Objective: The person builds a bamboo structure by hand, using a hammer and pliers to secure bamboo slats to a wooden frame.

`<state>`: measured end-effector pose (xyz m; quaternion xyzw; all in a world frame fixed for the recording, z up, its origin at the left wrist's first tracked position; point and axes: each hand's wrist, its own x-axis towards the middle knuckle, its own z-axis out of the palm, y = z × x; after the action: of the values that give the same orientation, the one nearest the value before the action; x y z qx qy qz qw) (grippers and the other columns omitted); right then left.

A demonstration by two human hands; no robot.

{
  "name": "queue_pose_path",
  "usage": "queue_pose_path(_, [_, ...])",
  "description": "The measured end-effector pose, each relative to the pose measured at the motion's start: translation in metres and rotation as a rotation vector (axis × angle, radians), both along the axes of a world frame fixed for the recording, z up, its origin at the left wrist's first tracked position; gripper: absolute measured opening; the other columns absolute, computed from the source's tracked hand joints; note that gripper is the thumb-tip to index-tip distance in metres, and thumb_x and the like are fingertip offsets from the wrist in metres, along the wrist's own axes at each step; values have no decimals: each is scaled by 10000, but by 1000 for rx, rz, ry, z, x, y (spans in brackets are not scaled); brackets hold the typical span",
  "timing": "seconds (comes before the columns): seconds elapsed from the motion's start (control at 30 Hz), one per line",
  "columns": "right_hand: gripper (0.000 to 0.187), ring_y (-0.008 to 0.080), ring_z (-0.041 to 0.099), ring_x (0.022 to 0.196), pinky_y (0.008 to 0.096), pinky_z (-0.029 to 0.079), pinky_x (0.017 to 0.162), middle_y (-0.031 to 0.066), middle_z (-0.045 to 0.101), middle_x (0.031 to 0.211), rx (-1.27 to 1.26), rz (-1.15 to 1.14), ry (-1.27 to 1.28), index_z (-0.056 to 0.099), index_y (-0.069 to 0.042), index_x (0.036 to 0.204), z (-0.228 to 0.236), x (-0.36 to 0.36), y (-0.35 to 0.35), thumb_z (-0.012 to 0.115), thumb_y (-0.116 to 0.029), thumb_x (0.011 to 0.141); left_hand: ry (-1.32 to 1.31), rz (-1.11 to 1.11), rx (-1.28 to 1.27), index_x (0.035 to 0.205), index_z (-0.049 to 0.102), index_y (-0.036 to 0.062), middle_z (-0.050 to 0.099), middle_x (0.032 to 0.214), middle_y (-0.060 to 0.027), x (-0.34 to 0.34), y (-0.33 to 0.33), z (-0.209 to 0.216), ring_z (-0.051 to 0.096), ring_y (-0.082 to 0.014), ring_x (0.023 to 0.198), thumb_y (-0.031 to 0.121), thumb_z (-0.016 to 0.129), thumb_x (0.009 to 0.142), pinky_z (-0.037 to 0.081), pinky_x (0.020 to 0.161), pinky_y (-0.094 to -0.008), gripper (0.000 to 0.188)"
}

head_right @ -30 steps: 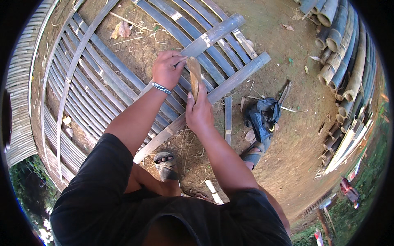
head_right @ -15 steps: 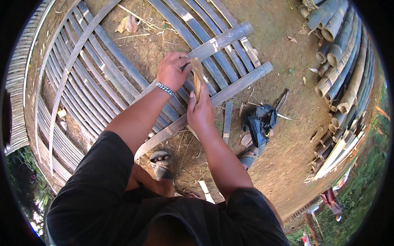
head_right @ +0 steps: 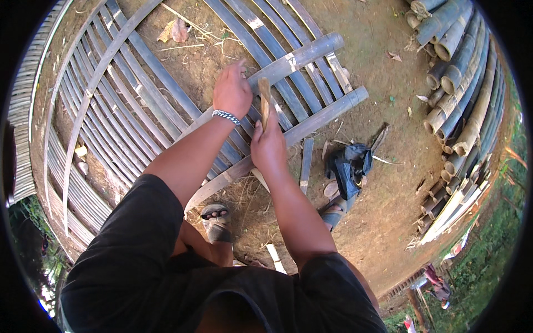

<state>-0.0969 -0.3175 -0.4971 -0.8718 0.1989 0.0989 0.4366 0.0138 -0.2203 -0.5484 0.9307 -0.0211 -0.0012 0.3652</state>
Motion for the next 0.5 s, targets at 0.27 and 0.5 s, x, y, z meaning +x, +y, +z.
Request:
queue_pose_path(0.27, [542,525,579,1092,530,483,903,353,578,1228,-2,-12,67,335,-1,1475,9,1,-2,526,-88,976,32,-109,164,1229,572,91,641,1160,-141,3,-1,1,574,-318,1134,82,550,871,440,973,-456,359])
queue_pose_path(0.5, [544,512,598,1050,539,490,864,327,597,1216,16,-45,-179,341,-47,1488,5,-21,-5,521,-78,976,44,-107,177,1206,576,93,653,1153,-125,2,-2,1,574,-314,1125,95,558,875,433,965,-459,332])
